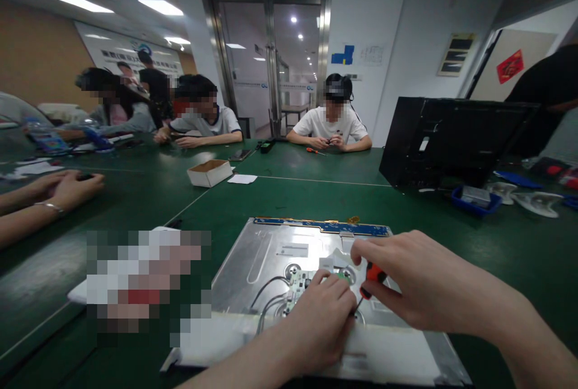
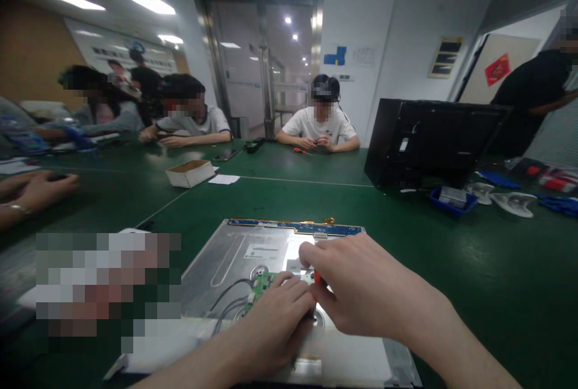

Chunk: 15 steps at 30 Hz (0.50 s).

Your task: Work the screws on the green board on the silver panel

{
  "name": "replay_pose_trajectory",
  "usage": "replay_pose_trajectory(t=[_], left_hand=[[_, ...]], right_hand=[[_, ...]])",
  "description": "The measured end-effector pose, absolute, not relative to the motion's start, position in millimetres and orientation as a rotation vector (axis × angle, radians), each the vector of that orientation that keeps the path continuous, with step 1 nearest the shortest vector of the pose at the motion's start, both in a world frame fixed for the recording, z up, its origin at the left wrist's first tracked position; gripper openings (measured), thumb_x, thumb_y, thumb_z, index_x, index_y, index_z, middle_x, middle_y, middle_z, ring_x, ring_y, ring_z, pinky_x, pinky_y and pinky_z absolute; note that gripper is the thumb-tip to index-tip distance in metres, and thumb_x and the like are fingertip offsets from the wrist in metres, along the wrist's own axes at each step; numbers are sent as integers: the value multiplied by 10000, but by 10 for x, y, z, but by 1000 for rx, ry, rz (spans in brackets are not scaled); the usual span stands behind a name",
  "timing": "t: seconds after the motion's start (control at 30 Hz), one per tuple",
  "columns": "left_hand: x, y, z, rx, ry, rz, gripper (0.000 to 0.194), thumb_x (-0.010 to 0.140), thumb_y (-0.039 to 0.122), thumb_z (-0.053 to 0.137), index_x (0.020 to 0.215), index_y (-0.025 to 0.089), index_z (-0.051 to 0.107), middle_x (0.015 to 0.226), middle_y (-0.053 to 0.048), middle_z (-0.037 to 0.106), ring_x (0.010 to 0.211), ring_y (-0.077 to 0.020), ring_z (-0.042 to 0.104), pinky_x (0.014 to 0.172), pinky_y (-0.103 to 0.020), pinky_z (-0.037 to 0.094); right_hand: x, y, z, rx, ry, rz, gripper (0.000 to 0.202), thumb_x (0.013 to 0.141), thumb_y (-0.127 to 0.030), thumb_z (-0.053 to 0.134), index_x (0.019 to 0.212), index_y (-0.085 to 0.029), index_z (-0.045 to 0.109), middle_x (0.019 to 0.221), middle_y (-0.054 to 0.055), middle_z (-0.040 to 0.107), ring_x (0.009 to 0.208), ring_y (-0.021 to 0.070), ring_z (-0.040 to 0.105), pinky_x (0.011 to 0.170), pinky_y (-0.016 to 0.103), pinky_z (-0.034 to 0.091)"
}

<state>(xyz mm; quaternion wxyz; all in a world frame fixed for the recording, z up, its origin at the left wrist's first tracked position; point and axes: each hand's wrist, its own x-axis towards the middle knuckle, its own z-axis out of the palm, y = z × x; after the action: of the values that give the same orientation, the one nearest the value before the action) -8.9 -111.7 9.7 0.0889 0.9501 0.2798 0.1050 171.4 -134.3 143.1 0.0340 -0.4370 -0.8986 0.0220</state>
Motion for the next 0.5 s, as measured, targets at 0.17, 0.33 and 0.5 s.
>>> replay_pose_trajectory(t=[0.17,0.33,0.5], left_hand=[[-92,-1126,115,2811,826,339,78,874,183,517,950,192,532,1042,-55,619,971,-230,563,942,-409,363],[-95,-1135,122,2788,838,344,79,879,190,513,953,193,541,1052,-57,620,974,-231,557,949,-416,354],[-90,-1130,100,2802,831,333,138,882,200,524,1019,190,541,1057,-59,615,996,-232,552,946,-400,360]], right_hand=[[1699,-1323,1410,-1404,-2748,31,54,859,-254,606,879,-249,556,792,-21,699,679,200,629,525,285,239],[1701,-1304,1399,-1400,-2772,-22,78,903,-302,562,846,-249,562,737,-16,690,644,200,628,514,288,218],[1715,-1361,1430,-1331,-2774,80,137,815,-161,586,912,-242,533,821,-13,677,667,179,595,529,285,256]])
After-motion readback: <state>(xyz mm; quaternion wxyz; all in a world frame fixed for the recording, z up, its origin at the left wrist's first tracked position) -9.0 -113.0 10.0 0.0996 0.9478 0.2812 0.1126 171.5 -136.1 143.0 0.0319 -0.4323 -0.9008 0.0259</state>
